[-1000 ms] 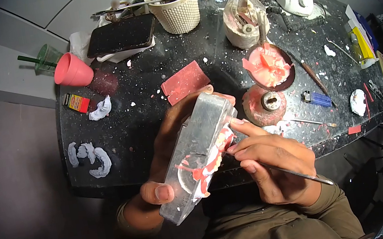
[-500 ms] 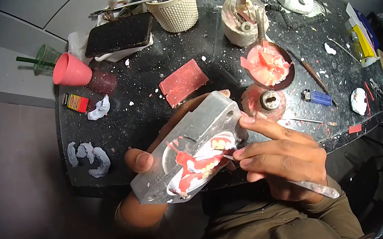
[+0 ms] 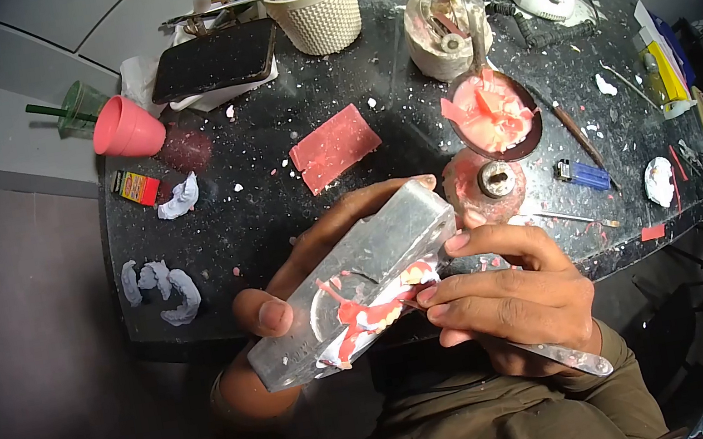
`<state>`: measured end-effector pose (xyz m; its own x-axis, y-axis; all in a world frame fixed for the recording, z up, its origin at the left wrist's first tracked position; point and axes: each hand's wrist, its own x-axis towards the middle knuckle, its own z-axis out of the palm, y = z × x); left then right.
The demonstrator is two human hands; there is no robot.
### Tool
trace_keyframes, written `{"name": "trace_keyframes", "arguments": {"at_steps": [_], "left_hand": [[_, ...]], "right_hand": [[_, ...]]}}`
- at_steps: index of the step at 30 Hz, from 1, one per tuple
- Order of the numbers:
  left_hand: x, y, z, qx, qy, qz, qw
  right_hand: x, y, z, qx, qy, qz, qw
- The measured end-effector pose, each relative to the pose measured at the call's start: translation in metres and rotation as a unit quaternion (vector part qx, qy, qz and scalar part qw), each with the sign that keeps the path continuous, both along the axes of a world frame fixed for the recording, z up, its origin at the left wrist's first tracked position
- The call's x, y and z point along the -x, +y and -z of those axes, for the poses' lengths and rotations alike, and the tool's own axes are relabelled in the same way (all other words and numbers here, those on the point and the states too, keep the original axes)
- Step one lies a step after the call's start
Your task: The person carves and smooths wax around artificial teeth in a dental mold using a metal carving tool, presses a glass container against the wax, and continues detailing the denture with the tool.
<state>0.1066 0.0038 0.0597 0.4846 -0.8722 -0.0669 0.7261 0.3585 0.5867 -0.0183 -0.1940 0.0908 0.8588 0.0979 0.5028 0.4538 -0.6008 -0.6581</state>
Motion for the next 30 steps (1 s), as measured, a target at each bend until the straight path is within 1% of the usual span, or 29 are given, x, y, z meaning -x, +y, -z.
{"name": "trace_keyframes", "arguments": {"at_steps": [2, 5, 12, 14, 21, 25, 30], "left_hand": [[-0.001, -0.001, 0.0, 0.005, -0.006, 0.014, 1.0], [-0.003, 0.001, 0.001, 0.001, -0.008, 0.026, 1.0], [-0.003, 0.001, 0.003, 0.005, -0.003, 0.021, 1.0], [-0.003, 0.001, 0.003, 0.001, 0.008, 0.023, 1.0], [-0.002, -0.001, 0.001, -0.001, 0.023, 0.018, 1.0], [-0.006, 0.001, 0.016, 0.028, 0.018, 0.039, 0.999], [-0.005, 0.001, 0.017, 0.055, 0.04, 0.043, 0.997]], "right_hand": [[0.0, 0.001, 0.002, -0.019, -0.011, -0.001, 1.0], [-0.001, 0.001, 0.0, -0.015, -0.006, -0.003, 1.0], [-0.001, 0.004, 0.002, -0.018, -0.003, 0.015, 1.0], [-0.004, 0.003, 0.002, -0.015, -0.037, 0.001, 0.999], [-0.004, 0.002, 0.002, -0.025, -0.034, -0.005, 0.999], [-0.004, 0.002, 0.004, -0.03, -0.034, -0.003, 0.999], [-0.002, 0.004, 0.006, -0.04, -0.031, -0.002, 0.999]]}}
